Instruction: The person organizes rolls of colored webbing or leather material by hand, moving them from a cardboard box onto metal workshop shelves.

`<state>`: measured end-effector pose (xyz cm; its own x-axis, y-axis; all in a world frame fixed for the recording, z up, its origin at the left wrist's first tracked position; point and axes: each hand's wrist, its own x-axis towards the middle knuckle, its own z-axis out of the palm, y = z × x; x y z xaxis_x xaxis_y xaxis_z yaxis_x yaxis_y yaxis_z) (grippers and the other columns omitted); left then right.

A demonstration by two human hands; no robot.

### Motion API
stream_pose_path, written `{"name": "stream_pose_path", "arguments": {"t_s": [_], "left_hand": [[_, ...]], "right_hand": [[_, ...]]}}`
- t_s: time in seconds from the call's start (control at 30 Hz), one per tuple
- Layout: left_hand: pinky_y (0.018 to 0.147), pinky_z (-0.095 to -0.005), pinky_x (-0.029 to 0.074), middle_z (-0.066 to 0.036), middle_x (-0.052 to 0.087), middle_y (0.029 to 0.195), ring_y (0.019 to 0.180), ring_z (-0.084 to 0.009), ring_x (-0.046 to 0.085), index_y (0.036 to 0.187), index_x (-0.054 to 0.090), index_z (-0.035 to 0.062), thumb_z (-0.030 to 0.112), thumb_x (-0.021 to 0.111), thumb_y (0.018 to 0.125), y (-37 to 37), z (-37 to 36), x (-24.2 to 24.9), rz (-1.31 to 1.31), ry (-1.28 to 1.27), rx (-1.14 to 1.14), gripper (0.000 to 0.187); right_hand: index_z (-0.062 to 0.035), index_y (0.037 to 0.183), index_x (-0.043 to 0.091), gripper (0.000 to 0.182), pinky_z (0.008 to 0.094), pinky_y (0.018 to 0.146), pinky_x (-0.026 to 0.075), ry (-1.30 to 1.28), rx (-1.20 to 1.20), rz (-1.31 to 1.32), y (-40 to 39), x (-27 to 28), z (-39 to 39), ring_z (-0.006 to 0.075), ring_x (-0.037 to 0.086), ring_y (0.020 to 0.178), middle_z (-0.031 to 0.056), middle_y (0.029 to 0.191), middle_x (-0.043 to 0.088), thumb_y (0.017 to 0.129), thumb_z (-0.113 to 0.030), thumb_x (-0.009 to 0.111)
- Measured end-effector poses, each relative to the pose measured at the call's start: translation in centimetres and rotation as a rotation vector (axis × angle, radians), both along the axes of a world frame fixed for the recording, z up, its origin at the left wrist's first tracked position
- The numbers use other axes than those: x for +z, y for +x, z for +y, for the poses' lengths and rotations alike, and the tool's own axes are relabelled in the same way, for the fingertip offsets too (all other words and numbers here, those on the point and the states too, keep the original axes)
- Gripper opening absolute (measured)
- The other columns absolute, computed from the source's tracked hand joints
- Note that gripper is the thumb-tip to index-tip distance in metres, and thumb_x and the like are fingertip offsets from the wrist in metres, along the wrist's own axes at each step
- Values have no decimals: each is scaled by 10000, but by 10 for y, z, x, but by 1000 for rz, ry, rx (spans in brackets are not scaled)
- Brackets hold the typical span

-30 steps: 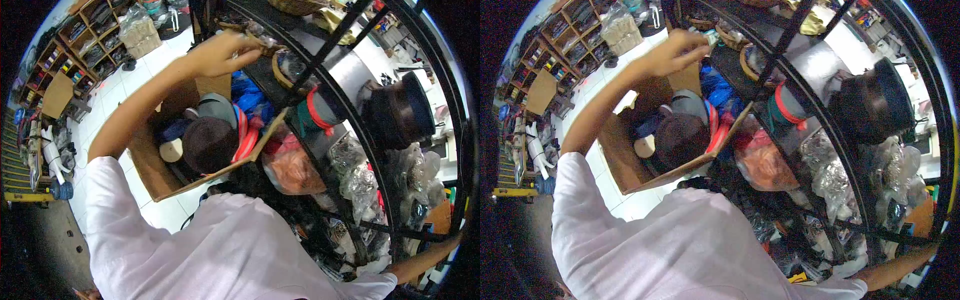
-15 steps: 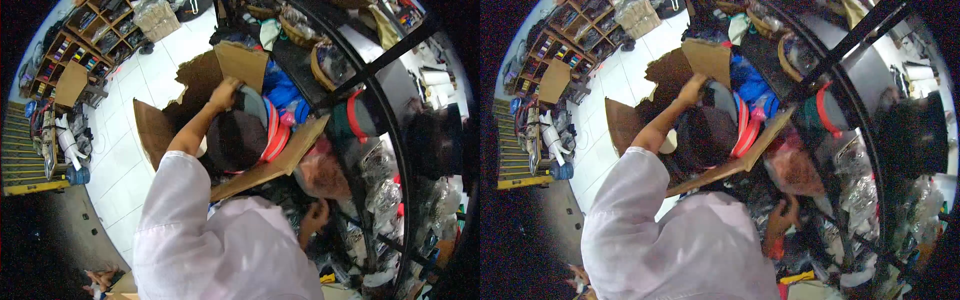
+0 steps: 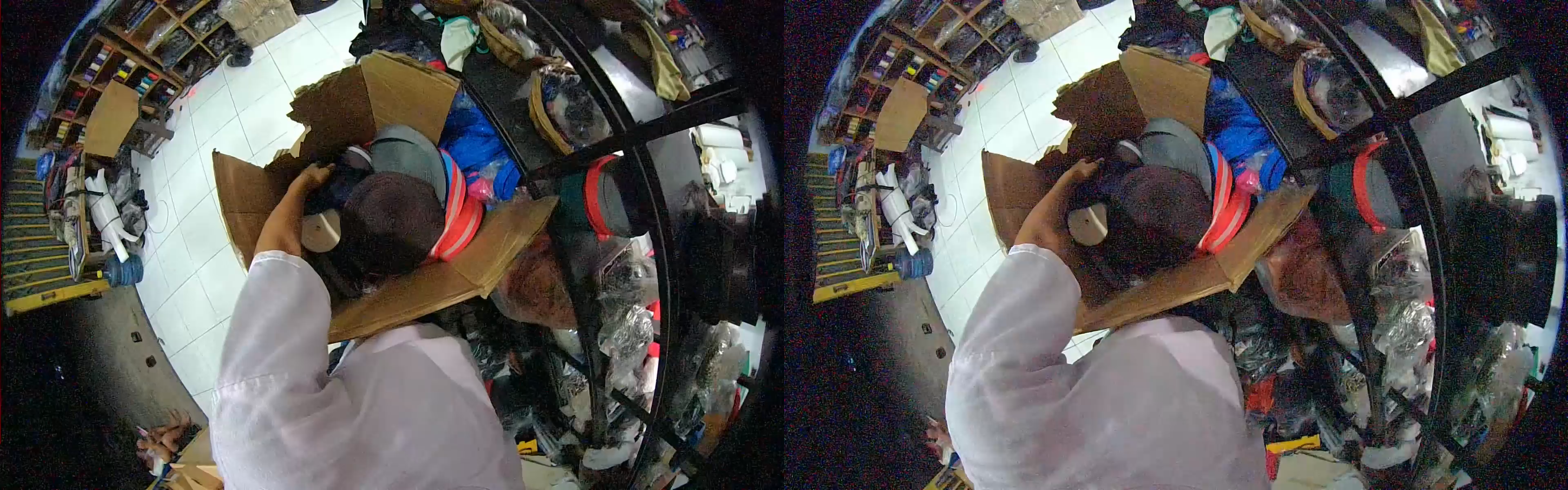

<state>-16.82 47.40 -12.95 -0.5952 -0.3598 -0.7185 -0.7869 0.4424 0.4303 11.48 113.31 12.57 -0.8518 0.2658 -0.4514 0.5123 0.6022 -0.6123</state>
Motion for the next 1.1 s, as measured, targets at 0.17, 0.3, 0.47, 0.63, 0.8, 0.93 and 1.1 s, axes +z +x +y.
{"name": "stream_pose_path", "arguments": {"t_s": [0.17, 0.3, 0.47, 0.63, 0.8, 0.93, 1.1], "left_hand": [[1100, -457, 301, -251, 369, 1439, 1342, -366, 365, 1386, 380, -48, 623, 474, 860, 18, 14, 42, -157, -159, -160, 858], [1069, -447, 344, -266, 440, 1383, 1304, -364, 419, 1341, 439, -60, 580, 506, 860, 25, 41, 99, -37, -234, -110, 803], [856, -435, 518, -149, 667, 1111, 999, -336, 648, 1127, 646, 55, 405, 627, 832, 37, 86, 215, -9, -523, -182, 458], [954, -414, 460, -116, 645, 1188, 1093, -287, 620, 1181, 646, 98, 452, 538, 873, 35, 63, 162, -273, -535, -253, 481], [1039, -433, 382, -136, 588, 1277, 1156, -284, 581, 1292, 570, 108, 503, 471, 891, 20, 84, 184, -392, -409, -314, 573], [1008, -431, 401, -151, 595, 1248, 1141, -299, 583, 1277, 568, 91, 478, 511, 872, 18, 98, 173, -339, -447, -295, 563], [969, -429, 425, -170, 605, 1212, 1123, -317, 586, 1257, 565, 71, 447, 560, 849, 24, 65, 166, -299, -404, -247, 555]], "right_hand": [[16, 1133, 609, 306, 385, 924, 453, -2, -17, -60, 8, -3, 5, 311, 598, 1064, 187, 1144, 625, 911, -194, 598], [16, 1120, 614, 297, 387, 921, 455, -10, -19, -103, 14, -3, 8, 312, 600, 1061, 187, 1134, 628, 909, -192, 598], [15, 1104, 620, 285, 388, 918, 457, -16, -20, -133, 13, -5, 10, 314, 602, 1056, 187, 1122, 631, 907, -190, 598], [14, 1088, 626, 274, 390, 914, 460, -25, 13, -158, 15, -6, 15, 315, 604, 1051, 188, 1110, 634, 905, -188, 598], [13, 1072, 632, 263, 391, 911, 462, -30, 24, -162, 13, -4, 18, 317, 606, 1046, 188, 1098, 638, 903, -186, 598], [12, 1059, 637, 255, 393, 909, 464, -42, 58, -170, 11, -3, 20, 319, 608, 1043, 188, 1088, 640, 901, -185, 599], [11, 1043, 643, 245, 394, 905, 466, -46, 64, -187, 17, -5, 27, 320, 610, 1038, 188, 1076, 644, 899, -183, 599]]}}
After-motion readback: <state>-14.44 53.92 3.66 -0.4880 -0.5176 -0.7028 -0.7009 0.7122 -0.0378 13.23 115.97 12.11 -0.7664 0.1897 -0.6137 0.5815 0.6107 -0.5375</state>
